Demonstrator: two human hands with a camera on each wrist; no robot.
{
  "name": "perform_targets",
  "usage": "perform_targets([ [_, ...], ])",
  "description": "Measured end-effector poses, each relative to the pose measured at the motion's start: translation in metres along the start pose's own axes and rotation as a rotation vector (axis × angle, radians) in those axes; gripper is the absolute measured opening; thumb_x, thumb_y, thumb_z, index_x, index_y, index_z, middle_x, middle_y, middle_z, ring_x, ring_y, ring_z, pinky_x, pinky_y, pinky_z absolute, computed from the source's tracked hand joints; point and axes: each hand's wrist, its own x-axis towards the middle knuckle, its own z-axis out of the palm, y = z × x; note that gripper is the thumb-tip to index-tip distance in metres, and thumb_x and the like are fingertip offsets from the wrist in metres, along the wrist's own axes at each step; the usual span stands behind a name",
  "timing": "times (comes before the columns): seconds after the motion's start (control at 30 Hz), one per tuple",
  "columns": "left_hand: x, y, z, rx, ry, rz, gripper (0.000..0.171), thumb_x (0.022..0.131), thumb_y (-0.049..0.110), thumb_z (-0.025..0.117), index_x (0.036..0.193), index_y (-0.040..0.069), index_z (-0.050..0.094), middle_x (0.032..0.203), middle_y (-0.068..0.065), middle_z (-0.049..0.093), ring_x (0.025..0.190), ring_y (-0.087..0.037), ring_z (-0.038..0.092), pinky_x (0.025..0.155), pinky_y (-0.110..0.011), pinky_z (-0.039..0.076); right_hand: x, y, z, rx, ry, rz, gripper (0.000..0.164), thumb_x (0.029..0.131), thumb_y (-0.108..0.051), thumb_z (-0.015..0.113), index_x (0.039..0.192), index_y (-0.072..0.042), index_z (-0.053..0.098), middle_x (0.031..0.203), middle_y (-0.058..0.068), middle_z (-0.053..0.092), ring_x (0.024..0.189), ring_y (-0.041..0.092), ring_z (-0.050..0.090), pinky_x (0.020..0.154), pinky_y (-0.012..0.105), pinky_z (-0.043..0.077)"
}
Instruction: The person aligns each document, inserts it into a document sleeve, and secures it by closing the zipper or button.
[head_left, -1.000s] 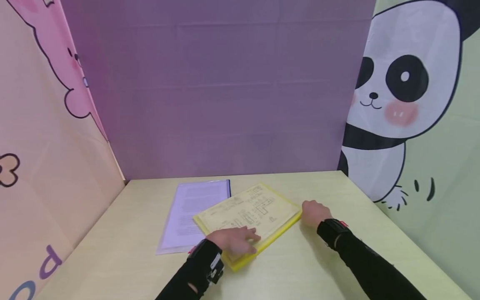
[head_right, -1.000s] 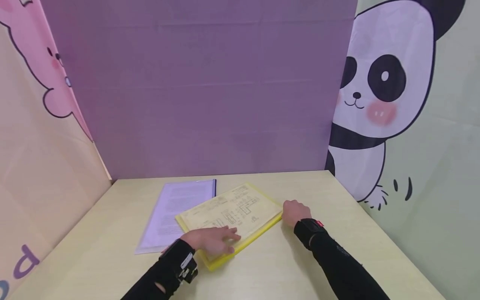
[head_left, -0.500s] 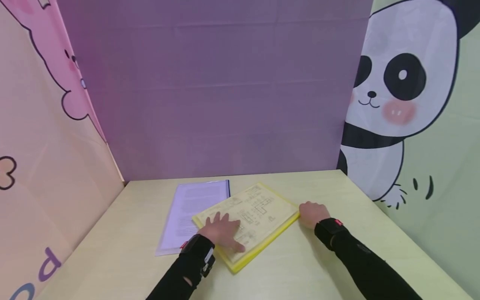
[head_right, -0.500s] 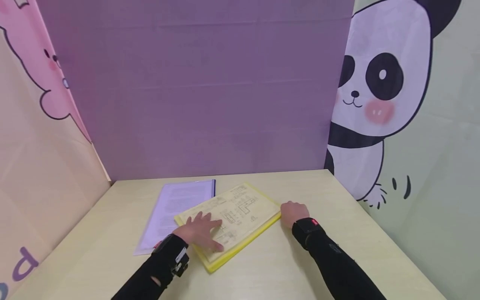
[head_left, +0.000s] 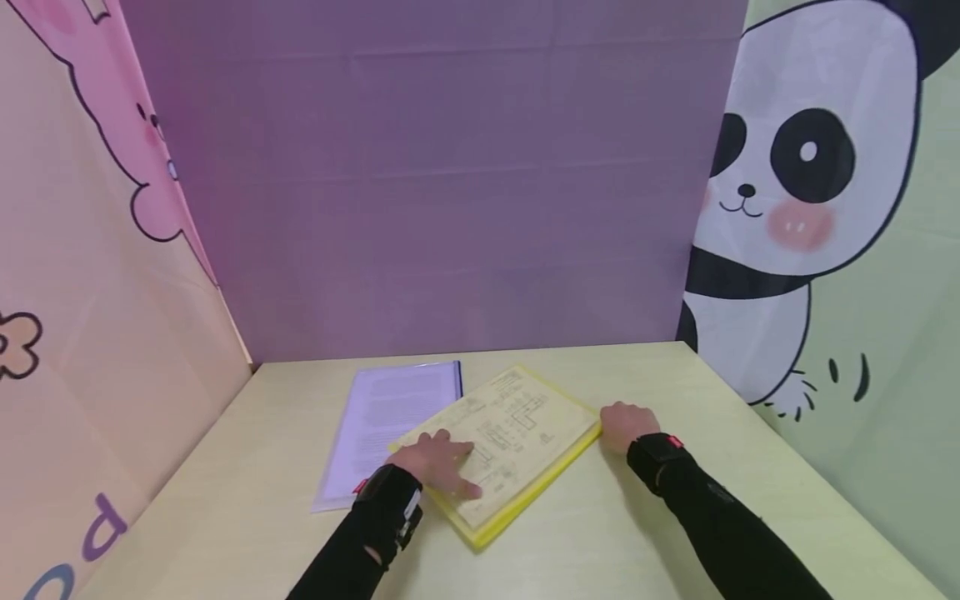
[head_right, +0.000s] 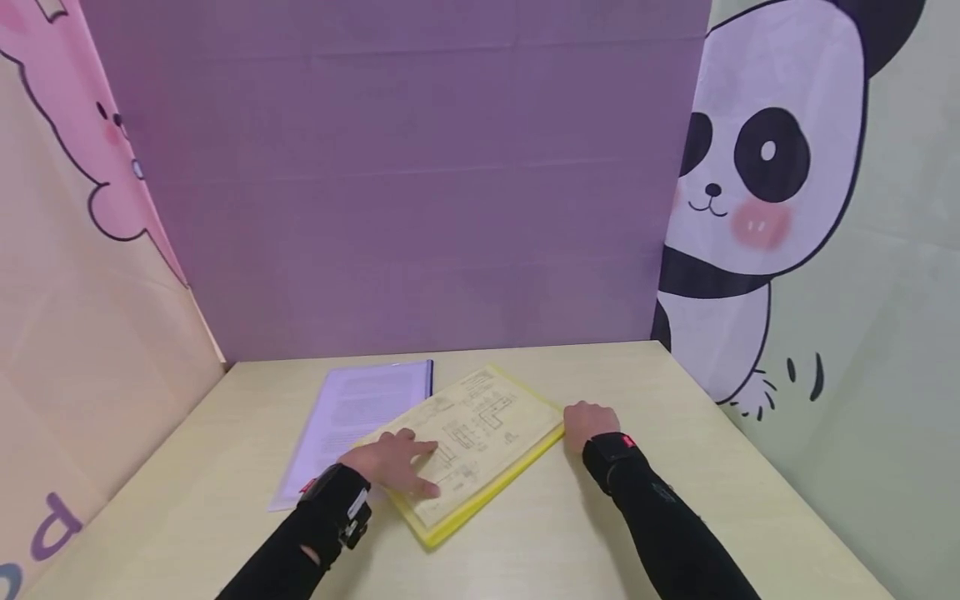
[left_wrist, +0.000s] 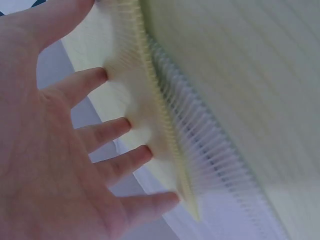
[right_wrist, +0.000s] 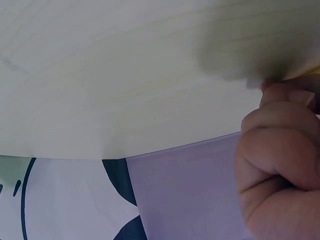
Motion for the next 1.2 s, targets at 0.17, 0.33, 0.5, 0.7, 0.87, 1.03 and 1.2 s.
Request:
perform_targets([
  [0.17,0.003,0.0,0.004,-0.037,-0.002,-0.011,0.082,0.079,0.064,0.076,0.15,0.03,0.052,0.149,-0.012,0.045,0.133,-0.037,0.043,0.093,-0.067,0.046,0.002,0.0,0.001,-0.019,-0.024,0.034,0.016,0.093,-0.007,0.059,0.077,-0.006,0.059,0.071,0.007,0.057,0.064,0.024,0.059,0.059,0.046,0.054],
  [0.33,0.005,-0.001,0.005,-0.047,-0.003,-0.024,0.082,0.078,0.064,0.077,0.15,0.031,0.053,0.149,-0.012,0.045,0.133,-0.037,0.042,0.093,-0.068,0.046,0.003,-0.001,-0.001,-0.028,-0.039,0.04,0.018,0.095,-0.007,0.058,0.077,-0.005,0.059,0.069,0.007,0.056,0.062,0.024,0.058,0.059,0.045,0.055],
  [0.5,0.004,0.0,0.004,-0.052,-0.003,-0.014,0.082,0.079,0.062,0.077,0.15,0.029,0.053,0.149,-0.013,0.045,0.134,-0.038,0.041,0.093,-0.069,0.045,0.001,-0.002,0.0,-0.048,-0.021,0.019,0.02,0.096,-0.006,0.058,0.076,-0.004,0.06,0.068,0.008,0.057,0.062,0.024,0.059,0.059,0.044,0.055],
  [0.7,0.004,0.002,0.004,-0.045,-0.001,-0.019,0.082,0.078,0.062,0.077,0.149,0.029,0.053,0.148,-0.012,0.045,0.131,-0.037,0.043,0.093,-0.068,0.046,-0.002,-0.005,0.005,-0.063,-0.004,-0.016,0.02,0.095,-0.007,0.059,0.075,-0.005,0.06,0.068,0.007,0.057,0.06,0.023,0.057,0.056,0.043,0.055],
  [0.87,0.006,0.002,0.004,-0.037,0.006,-0.02,0.082,0.079,0.062,0.078,0.149,0.028,0.054,0.146,-0.012,0.047,0.13,-0.037,0.043,0.094,-0.066,0.046,-0.005,-0.013,0.004,-0.06,0.003,-0.052,0.019,0.093,-0.009,0.061,0.074,-0.006,0.06,0.066,0.006,0.055,0.058,0.022,0.053,0.056,0.042,0.052],
  [1.03,0.006,0.002,0.005,-0.04,0.002,-0.021,0.082,0.079,0.062,0.077,0.15,0.028,0.053,0.145,-0.012,0.047,0.128,-0.036,0.044,0.093,-0.065,0.046,-0.012,-0.02,0.003,-0.067,0.032,-0.094,0.021,0.092,-0.008,0.061,0.071,-0.006,0.059,0.064,0.006,0.055,0.056,0.023,0.054,0.054,0.044,0.052],
  [1.2,0.007,0.002,0.006,-0.041,-0.002,-0.023,0.082,0.079,0.063,0.077,0.15,0.029,0.052,0.145,-0.012,0.047,0.126,-0.035,0.044,0.092,-0.065,0.047,-0.013,-0.019,0.005,-0.069,0.036,-0.094,0.022,0.094,-0.01,0.061,0.072,-0.006,0.058,0.066,0.007,0.055,0.058,0.024,0.055,0.055,0.044,0.053],
])
